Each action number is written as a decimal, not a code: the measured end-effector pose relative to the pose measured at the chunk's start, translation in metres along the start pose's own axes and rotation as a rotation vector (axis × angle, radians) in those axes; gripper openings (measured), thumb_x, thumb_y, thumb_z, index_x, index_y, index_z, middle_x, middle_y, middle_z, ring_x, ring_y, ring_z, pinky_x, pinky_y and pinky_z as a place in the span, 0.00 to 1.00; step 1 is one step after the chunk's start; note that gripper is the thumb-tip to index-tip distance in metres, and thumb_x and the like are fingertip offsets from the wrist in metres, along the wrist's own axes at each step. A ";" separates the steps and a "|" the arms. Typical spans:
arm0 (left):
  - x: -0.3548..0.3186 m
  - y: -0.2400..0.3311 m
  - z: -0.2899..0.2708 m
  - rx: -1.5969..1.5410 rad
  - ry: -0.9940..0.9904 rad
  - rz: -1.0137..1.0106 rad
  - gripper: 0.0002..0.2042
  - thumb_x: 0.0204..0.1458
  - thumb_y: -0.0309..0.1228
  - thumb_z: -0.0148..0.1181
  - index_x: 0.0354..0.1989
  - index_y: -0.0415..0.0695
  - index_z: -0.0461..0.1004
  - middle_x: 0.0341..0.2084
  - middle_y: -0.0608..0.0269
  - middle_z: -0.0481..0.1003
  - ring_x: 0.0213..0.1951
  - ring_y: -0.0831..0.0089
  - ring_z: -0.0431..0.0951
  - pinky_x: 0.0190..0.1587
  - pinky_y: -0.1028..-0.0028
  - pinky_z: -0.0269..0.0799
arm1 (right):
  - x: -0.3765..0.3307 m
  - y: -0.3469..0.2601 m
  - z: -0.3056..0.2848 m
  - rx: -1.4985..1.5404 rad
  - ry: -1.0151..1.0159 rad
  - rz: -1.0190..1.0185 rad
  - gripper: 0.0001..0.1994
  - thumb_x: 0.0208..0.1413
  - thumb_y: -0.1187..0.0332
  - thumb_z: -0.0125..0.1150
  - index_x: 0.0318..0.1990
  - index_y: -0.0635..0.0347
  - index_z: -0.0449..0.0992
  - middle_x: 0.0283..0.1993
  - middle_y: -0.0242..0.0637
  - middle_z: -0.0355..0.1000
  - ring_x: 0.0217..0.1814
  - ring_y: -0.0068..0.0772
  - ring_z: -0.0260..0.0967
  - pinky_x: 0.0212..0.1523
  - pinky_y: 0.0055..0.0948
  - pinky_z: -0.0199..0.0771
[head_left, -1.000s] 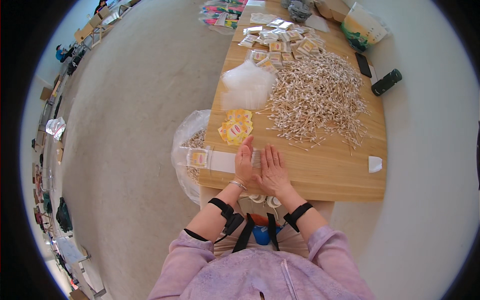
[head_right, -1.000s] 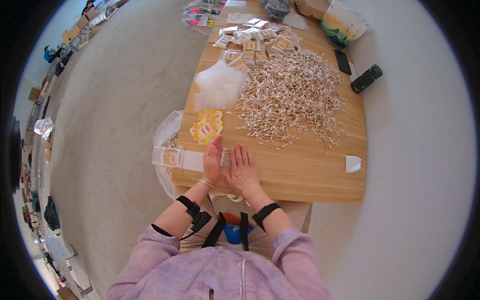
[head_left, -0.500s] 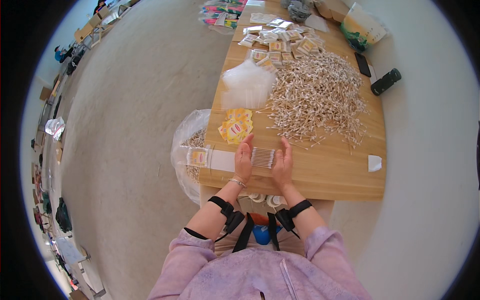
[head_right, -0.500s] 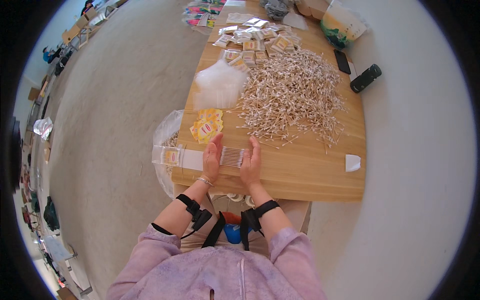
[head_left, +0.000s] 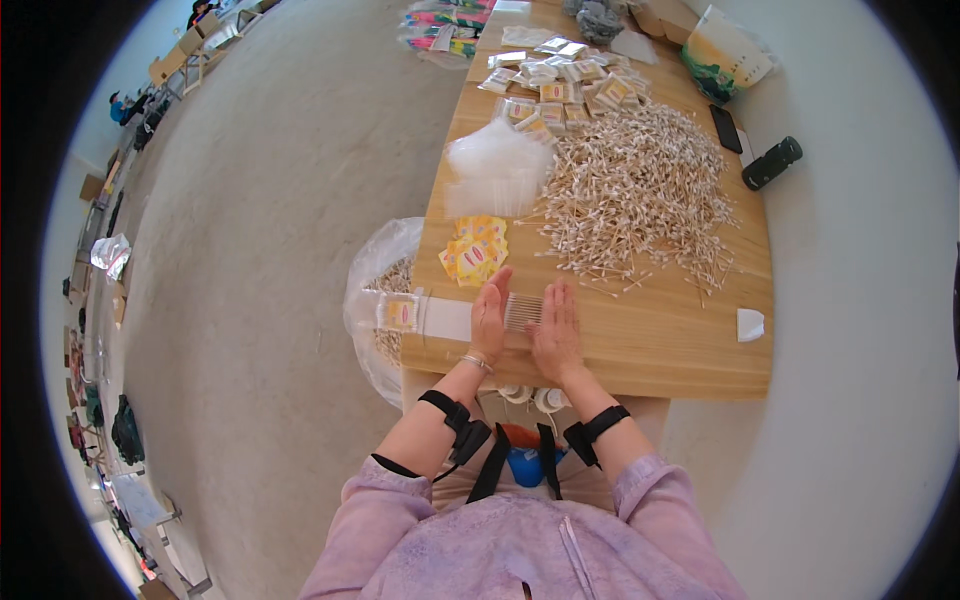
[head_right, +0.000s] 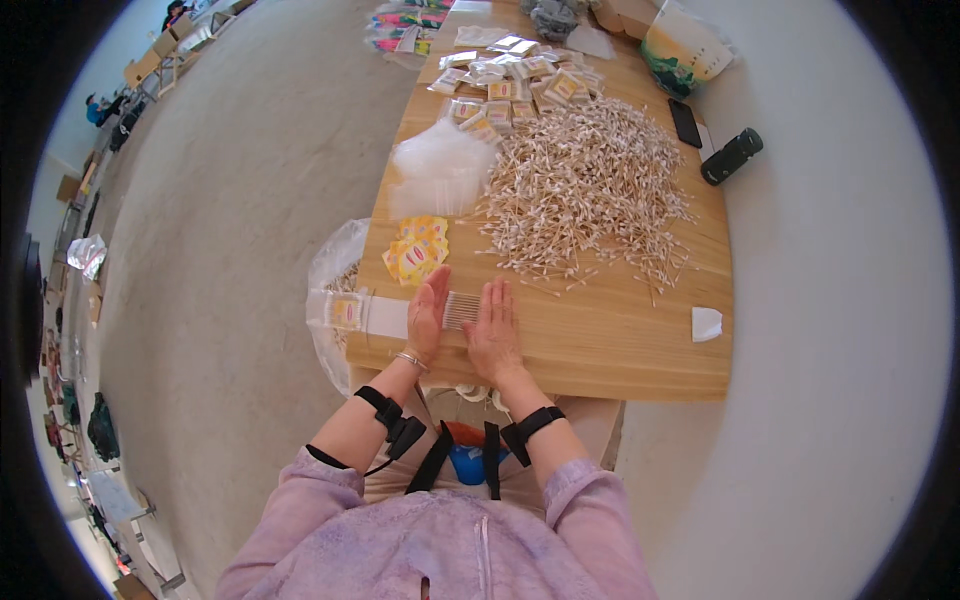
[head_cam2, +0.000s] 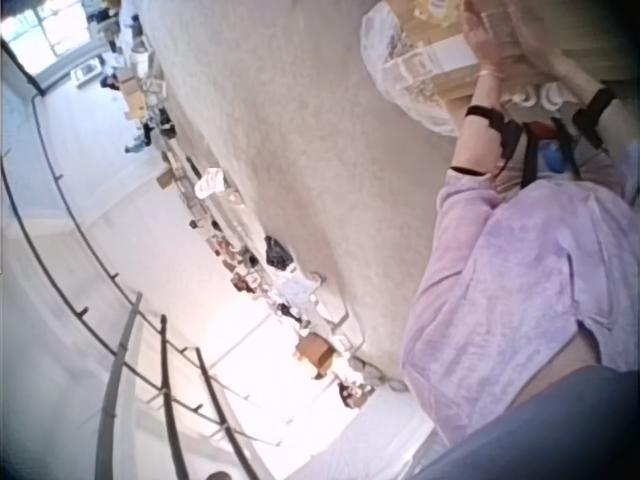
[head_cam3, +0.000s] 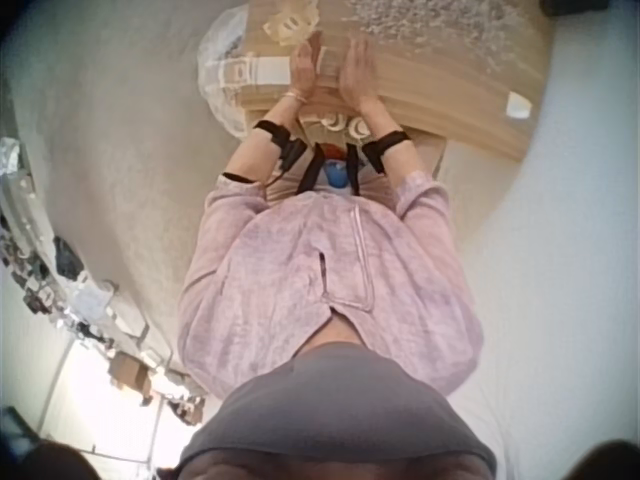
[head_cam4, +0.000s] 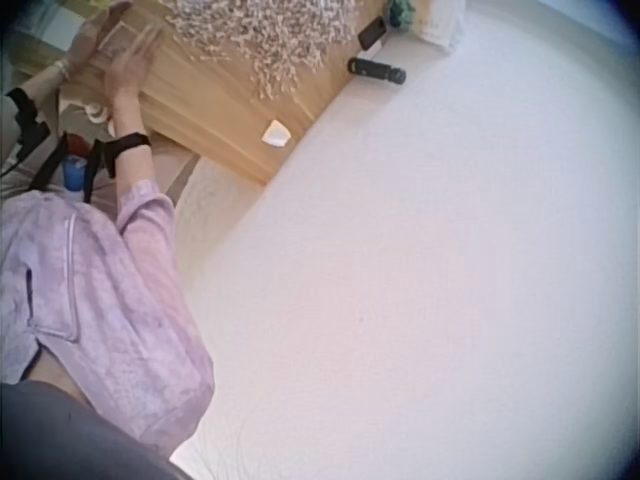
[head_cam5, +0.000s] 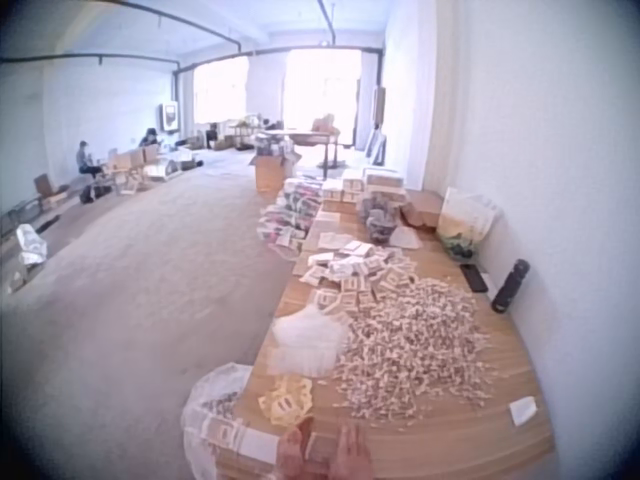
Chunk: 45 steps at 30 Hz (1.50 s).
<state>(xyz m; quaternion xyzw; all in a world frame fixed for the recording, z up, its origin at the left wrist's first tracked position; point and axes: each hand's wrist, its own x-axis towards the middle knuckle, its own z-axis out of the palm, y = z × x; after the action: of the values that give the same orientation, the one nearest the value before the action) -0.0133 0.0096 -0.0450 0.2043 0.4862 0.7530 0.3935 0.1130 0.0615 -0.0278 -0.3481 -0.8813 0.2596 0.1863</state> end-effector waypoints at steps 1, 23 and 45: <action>0.002 0.000 0.000 0.007 -0.036 0.008 0.28 0.63 0.48 0.35 0.62 0.35 0.56 0.61 0.53 0.59 0.64 0.66 0.55 0.66 0.70 0.46 | -0.003 -0.002 -0.003 -0.257 -0.170 0.001 0.37 0.56 0.53 0.50 0.65 0.73 0.47 0.70 0.56 0.39 0.74 0.53 0.30 0.71 0.46 0.30; -0.077 0.055 0.001 1.497 -0.414 0.181 0.28 0.53 0.42 0.54 0.62 0.45 0.59 0.41 0.55 0.65 0.44 0.59 0.65 0.48 0.62 0.58 | -0.010 -0.001 0.004 -0.443 -0.134 -0.132 0.51 0.44 0.43 0.56 0.66 0.72 0.41 0.71 0.55 0.34 0.75 0.51 0.27 0.72 0.44 0.28; -0.070 0.046 0.002 1.533 -0.382 0.203 0.33 0.52 0.50 0.52 0.63 0.44 0.55 0.42 0.55 0.65 0.46 0.58 0.65 0.48 0.60 0.58 | -0.009 -0.004 0.000 -0.419 -0.198 -0.092 0.50 0.45 0.45 0.55 0.67 0.70 0.38 0.72 0.54 0.31 0.75 0.50 0.24 0.72 0.43 0.25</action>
<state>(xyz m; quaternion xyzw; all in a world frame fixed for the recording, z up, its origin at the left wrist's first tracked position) 0.0125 -0.0547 0.0021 0.5870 0.7720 0.1929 0.1492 0.1173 0.0526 -0.0273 -0.3113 -0.9449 0.0951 0.0342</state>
